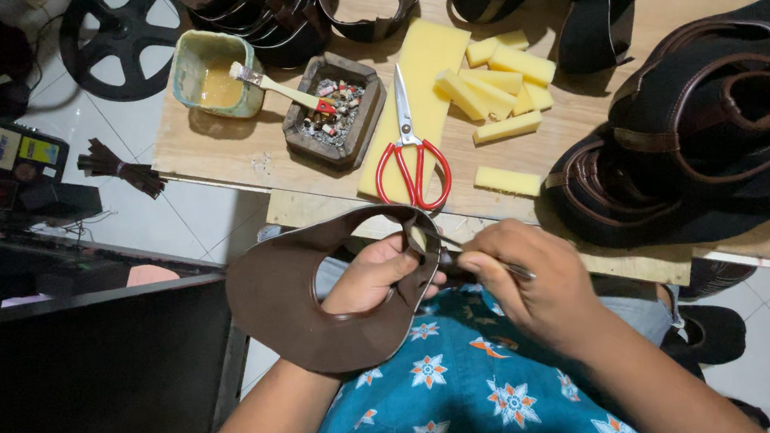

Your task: The person inserts yellow foam pieces into brown sandal uppers, trims excess foam with scissors, and uses a metal tool to press and shape the foam along the inner edges. The person repeats this process on multiple uppers, placing finished pieces aside on the table.

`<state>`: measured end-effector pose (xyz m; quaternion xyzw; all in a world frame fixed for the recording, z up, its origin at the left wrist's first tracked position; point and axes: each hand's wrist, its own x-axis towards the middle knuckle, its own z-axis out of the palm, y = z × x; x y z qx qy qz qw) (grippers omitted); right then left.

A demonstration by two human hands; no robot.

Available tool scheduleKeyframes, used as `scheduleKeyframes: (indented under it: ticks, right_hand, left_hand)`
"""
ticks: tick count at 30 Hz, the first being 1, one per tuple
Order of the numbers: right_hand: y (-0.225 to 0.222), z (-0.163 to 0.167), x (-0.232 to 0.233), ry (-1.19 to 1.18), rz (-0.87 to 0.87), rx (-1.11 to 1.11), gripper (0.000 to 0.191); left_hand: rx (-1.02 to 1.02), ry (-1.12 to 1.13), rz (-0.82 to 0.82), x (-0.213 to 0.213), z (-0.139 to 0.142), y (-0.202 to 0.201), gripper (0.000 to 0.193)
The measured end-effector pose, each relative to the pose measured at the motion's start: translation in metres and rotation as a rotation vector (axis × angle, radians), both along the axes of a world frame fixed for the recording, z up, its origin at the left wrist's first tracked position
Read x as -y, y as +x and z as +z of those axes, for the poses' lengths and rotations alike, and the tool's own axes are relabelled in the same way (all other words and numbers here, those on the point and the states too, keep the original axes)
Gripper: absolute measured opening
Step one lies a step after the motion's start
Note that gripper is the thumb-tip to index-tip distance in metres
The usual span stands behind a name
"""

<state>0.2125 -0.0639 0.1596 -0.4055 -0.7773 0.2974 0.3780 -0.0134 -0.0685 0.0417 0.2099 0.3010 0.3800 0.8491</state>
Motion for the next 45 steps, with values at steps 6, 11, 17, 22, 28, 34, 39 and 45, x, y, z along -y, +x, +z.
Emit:
scheduleKeyframes:
  ticks: [6, 11, 17, 22, 28, 34, 39, 45]
  right_hand:
    - [0.008, -0.003, 0.001, -0.073, -0.044, -0.163, 0.007]
    - [0.012, -0.009, -0.007, 0.016, -0.101, 0.001, 0.013]
    - [-0.005, -0.058, -0.018, -0.391, -0.004, 0.139, 0.027]
    - [0.001, -0.096, -0.026, -0.558, 0.046, 0.029, 0.020]
    - [-0.006, -0.103, -0.021, -0.508, -0.091, 0.217, 0.028]
    - [-0.015, -0.087, -0.016, -0.635, -0.239, 0.435, 0.036]
    - [-0.019, -0.089, -0.014, -0.517, -0.220, 0.355, 0.034]
    - [-0.010, -0.102, -0.011, -0.701, -0.218, 0.184, 0.029]
  left_hand:
    - [0.015, -0.025, 0.040, 0.002, 0.009, 0.003, 0.020]
    - [-0.113, -0.038, 0.128, -0.004, 0.034, 0.012, 0.016]
    - [-0.767, 0.302, 0.033, 0.003, 0.065, 0.018, 0.028]
    - [-0.319, 0.167, 0.168, 0.002, 0.039, 0.028, 0.027]
    - [-0.127, -0.015, 0.195, 0.008, -0.016, 0.022, 0.025]
    - [0.048, -0.204, 0.201, 0.008, -0.025, 0.021, 0.023]
    - [0.019, 0.013, 0.096, 0.010, -0.001, 0.018, 0.030]
    - [-0.168, 0.196, 0.139, 0.006, 0.018, 0.025, 0.035]
